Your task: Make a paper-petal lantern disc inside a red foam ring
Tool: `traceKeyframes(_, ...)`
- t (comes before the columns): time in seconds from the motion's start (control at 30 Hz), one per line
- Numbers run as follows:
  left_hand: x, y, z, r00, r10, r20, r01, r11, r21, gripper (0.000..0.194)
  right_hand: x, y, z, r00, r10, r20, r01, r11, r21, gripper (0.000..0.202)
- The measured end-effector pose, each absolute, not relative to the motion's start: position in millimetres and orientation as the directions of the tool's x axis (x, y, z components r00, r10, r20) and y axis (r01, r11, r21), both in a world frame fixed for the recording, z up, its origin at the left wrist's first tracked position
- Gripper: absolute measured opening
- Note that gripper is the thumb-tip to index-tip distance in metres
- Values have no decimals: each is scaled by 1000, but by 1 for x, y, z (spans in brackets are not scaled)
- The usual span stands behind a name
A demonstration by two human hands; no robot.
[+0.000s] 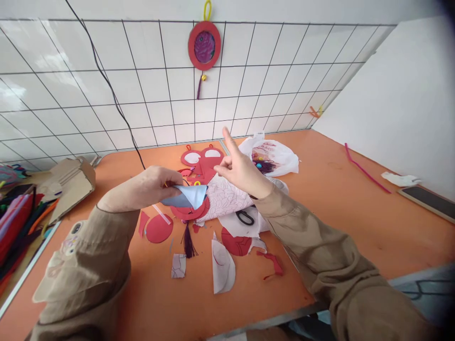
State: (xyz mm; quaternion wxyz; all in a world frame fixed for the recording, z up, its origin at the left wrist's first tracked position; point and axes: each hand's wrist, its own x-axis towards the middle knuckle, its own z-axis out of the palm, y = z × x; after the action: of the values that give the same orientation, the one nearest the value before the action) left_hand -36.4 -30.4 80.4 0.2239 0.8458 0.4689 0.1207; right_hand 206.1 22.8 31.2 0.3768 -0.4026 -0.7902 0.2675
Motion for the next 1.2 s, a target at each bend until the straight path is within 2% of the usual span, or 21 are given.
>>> traceKeyframes(0.07, -33, -30, 78, 537, 843, 9, 728, -469, 500, 9, 206, 18, 37, -350, 832, 430, 340, 541, -769, 80)
traceKeyframes(0.17, -27, -29, 73, 510, 860, 0, 738, -438, 514, 11, 204, 11, 39, -462, 797, 389, 208, 524, -826, 47)
traceKeyframes(0.27, -20, -27, 66, 477, 879, -18, 745, -394, 538, 11, 201, 8, 30, -632, 720, 288, 105, 448, -888, 47)
traceKeyframes(0.33, -15, -24, 60, 454, 890, -34, 725, -348, 595, 12, 198, 10, 21, -655, 716, 240, 122, 414, -902, 46)
traceKeyframes(0.43, -12, -20, 51, 438, 894, -95, 653, -244, 717, 12, 194, 15, 12, -603, 776, 183, 229, 388, -893, 19)
traceKeyframes(0.5, -13, -17, 45, 447, 885, -130, 602, -190, 775, 14, 194, 17, 12, -587, 791, 171, 247, 376, -893, 10)
traceKeyframes(0.7, -12, -12, 35, 462, 872, -159, 464, -85, 882, 15, 197, 16, 18, -553, 819, 154, 167, 291, -942, 30)
traceKeyframes(0.87, -9, -10, 30, 458, 870, -184, 421, -30, 907, 20, 193, 19, 10, -490, 835, 252, 188, 383, -904, 13)
traceKeyframes(1.0, -8, -10, 29, 426, 887, -175, 367, 7, 930, 23, 197, 23, 10, -468, 850, 242, 211, 374, -903, 18)
traceKeyframes(1.1, -8, -10, 30, 381, 906, -183, 261, 85, 962, 27, 206, 25, 16, -567, 800, 195, 99, 302, -948, 24)
traceKeyframes(1.2, -11, -9, 29, 374, 899, -227, 104, 202, 974, 33, 214, 27, 21, -699, 688, 195, -47, 228, -972, 42)
